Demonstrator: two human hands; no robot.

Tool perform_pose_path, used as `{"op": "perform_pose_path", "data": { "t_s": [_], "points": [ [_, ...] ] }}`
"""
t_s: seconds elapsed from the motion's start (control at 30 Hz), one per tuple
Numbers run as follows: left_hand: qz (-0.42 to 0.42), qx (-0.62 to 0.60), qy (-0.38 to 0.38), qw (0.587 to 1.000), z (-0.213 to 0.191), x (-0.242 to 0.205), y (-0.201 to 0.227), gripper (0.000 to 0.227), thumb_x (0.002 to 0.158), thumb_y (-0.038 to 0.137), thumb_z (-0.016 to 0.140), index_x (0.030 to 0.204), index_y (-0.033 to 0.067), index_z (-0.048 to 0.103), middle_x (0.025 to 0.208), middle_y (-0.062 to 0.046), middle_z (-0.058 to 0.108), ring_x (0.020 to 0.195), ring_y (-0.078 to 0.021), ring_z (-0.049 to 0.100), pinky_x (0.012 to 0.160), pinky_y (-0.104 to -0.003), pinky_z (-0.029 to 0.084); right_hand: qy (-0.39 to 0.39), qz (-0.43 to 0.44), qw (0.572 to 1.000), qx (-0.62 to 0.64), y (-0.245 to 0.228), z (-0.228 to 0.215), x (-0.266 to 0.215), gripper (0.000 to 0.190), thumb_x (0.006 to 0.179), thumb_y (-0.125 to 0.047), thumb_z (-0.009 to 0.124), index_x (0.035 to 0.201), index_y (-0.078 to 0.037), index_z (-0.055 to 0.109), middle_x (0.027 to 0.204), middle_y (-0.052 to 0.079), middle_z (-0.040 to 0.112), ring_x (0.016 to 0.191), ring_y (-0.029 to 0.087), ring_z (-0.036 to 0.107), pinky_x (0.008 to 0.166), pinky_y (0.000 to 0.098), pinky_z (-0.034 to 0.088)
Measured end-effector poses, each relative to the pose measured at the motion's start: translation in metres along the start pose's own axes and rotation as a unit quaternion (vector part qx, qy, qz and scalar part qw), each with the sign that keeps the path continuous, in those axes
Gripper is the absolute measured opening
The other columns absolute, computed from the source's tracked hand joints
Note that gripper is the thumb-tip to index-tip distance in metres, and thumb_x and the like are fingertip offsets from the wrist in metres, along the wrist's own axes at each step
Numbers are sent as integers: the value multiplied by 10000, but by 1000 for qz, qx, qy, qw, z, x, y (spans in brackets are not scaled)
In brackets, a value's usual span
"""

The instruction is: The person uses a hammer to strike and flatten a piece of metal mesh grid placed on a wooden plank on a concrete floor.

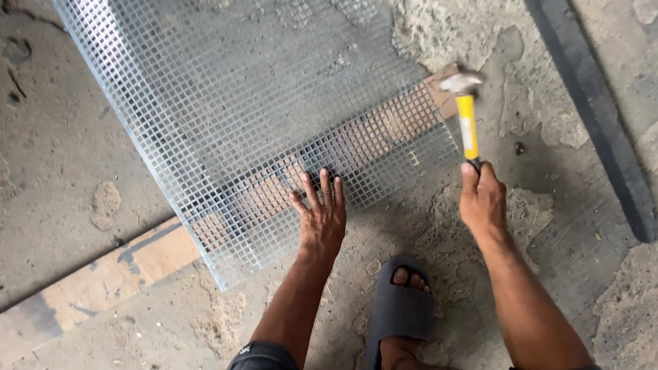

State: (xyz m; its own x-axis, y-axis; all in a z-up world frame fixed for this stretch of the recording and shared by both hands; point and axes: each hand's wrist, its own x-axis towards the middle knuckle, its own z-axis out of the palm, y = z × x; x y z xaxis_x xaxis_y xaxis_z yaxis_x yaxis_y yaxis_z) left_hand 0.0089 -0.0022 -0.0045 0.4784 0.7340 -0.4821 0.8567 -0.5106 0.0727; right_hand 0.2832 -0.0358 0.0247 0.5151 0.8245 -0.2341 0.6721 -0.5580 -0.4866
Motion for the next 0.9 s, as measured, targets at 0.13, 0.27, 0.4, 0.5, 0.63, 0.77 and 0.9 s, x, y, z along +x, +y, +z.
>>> {"op": "perform_pose_path", "data": {
  "t_s": [0.13,0.27,0.4,0.5,0.63,0.77,0.9],
  "points": [
    [0,17,3,1000,7,6,1,846,799,127,611,1516,38,171,1559,-302,83,1380,-564,136,979,-733,291,-42,46,992,-108,4,6,-2,430,1044,-374,382,998,22,544,804,321,632,811,495,649,651,574,499],
    [-8,-3,-13,1000,15,0,1,825,803,111,582,1514,35,171,1561,-293,59,1379,-559,117,988,-737,263,-37,48,997,-41,-11,5,-37,444,1070,-396,365,1038,5,553,830,303,619,802,472,634,647,545,499],
    [-14,14,20,1000,12,1,4,764,829,114,550,1504,28,202,1557,-298,82,1374,-567,127,970,-752,268,-36,-2,992,-118,-4,24,-30,412,1021,-382,444,916,-3,563,726,295,629,759,494,651,626,579,483],
    [-22,52,65,996,5,-4,9,722,847,149,585,1493,44,282,1545,-288,194,1372,-565,200,968,-732,324,-10,-2,999,-45,-15,8,-45,426,1054,-421,387,987,-22,521,774,315,605,782,509,627,617,562,466],
    [-26,63,67,995,11,-3,8,727,849,162,583,1496,45,274,1546,-290,186,1371,-569,197,970,-734,321,-56,-29,989,-137,10,40,-44,384,1012,-401,458,886,-54,565,645,198,630,643,403,672,519,463,491],
    [-23,40,84,995,24,0,7,719,858,152,563,1498,33,260,1546,-293,178,1373,-575,181,969,-754,295,-69,-41,992,-97,-13,47,-57,449,1024,-467,411,945,-44,538,670,279,599,640,450,626,531,505,474],
    [-28,42,113,992,29,-3,10,724,846,152,571,1490,21,269,1535,-299,205,1364,-588,195,963,-767,295,-117,-67,972,-194,-9,63,-57,449,972,-548,403,970,-115,526,753,221,660,769,406,696,628,501,545]
  ]
}}
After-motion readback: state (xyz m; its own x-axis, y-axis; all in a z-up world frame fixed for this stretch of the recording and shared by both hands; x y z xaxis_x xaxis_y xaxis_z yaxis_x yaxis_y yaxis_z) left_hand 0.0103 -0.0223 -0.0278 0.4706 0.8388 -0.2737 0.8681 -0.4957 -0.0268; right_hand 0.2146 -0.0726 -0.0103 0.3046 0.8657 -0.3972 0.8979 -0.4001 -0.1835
